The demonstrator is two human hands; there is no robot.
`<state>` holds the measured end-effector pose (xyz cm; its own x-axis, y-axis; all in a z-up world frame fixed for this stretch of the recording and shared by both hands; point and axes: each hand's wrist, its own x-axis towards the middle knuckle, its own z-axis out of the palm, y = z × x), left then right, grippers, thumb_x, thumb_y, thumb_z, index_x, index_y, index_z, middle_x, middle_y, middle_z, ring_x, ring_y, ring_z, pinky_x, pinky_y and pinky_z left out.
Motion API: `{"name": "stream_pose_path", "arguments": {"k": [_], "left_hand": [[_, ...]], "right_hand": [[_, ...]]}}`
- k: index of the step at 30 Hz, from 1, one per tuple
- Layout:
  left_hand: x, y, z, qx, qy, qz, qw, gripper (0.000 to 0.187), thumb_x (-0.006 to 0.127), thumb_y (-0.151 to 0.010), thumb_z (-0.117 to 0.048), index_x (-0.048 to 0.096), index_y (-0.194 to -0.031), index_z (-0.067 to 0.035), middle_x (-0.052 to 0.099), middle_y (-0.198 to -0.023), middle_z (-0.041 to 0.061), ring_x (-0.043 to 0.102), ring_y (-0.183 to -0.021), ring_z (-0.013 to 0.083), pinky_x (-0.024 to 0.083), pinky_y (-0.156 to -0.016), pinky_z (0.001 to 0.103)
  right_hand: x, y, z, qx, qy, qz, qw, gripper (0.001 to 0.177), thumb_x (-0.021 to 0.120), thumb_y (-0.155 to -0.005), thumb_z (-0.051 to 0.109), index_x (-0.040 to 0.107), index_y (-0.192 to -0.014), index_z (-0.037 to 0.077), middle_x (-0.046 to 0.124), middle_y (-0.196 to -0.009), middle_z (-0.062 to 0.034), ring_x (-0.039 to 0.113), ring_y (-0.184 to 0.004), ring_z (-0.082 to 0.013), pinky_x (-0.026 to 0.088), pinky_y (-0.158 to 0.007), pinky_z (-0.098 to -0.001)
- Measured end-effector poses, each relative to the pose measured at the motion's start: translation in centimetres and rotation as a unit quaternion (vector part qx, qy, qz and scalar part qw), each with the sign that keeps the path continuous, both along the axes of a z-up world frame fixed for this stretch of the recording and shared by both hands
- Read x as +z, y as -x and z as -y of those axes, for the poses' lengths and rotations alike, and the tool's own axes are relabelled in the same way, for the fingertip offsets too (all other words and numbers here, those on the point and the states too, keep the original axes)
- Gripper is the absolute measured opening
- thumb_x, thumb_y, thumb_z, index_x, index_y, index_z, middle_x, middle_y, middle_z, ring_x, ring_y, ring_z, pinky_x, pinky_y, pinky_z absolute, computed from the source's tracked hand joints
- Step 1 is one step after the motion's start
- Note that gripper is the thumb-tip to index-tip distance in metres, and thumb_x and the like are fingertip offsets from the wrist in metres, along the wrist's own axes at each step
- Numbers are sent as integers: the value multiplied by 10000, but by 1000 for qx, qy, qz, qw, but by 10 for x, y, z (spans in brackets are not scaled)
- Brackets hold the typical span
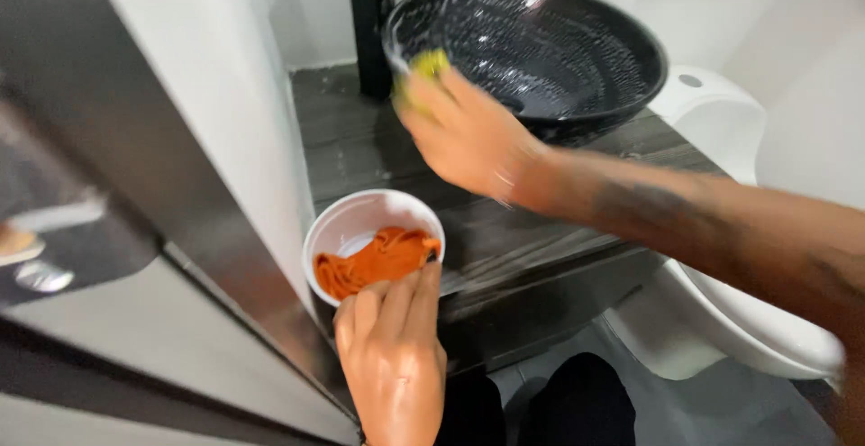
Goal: Cleaning a bathroom sink, faucet, and soap dispenser using a sponge and cleaning spray.
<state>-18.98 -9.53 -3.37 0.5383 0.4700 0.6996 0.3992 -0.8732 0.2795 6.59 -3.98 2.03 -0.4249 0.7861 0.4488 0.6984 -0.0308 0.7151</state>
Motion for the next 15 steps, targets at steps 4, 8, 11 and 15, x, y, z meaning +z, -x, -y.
{"name": "stream_pose_path", "arguments": {"k": [4, 8, 11, 15], "left_hand": [[-2, -1, 0, 24, -4, -6, 1000, 427, 629, -724, -20, 741, -1136, -38, 709, -1028, 37, 615, -976, 231, 451, -923, 410], [-4, -2, 1, 22, -2, -6, 1000, 423, 634, -737, 5, 743, -1143, -46, 708, -1012, 24, 614, -968, 221, 446, -934, 399], [-3, -2, 2, 21, 6, -6, 1000, 430, 639, -724, 6, 744, -1137, -53, 715, -1020, 18, 614, -963, 224, 449, -931, 395], [1, -4, 10, 10, 7, -21, 1000, 428, 656, -750, -3, 745, -1167, -52, 707, -1011, 20, 620, -972, 219, 447, -912, 392]], "right_hand": [[-26, -50, 63, 53, 27, -7, 998, 262, 722, -833, 207, 756, -1038, 48, 661, -1297, -109, 553, -1260, -316, 457, -1081, -473], [-47, -98, 129, 113, 58, -15, 992, 231, 751, -803, 178, 739, -1025, 115, 665, -1317, -50, 547, -1279, -286, 474, -1083, -476], [-44, -98, 135, 167, 80, -14, 983, 239, 771, -781, 155, 728, -1016, 165, 670, -1331, -6, 544, -1294, -263, 487, -1085, -478], [-25, -12, 56, 192, 2, -84, 978, 359, 796, -927, 194, 716, -1226, 11, 632, -1319, -110, 533, -1330, -274, 514, -1058, -423]]}}
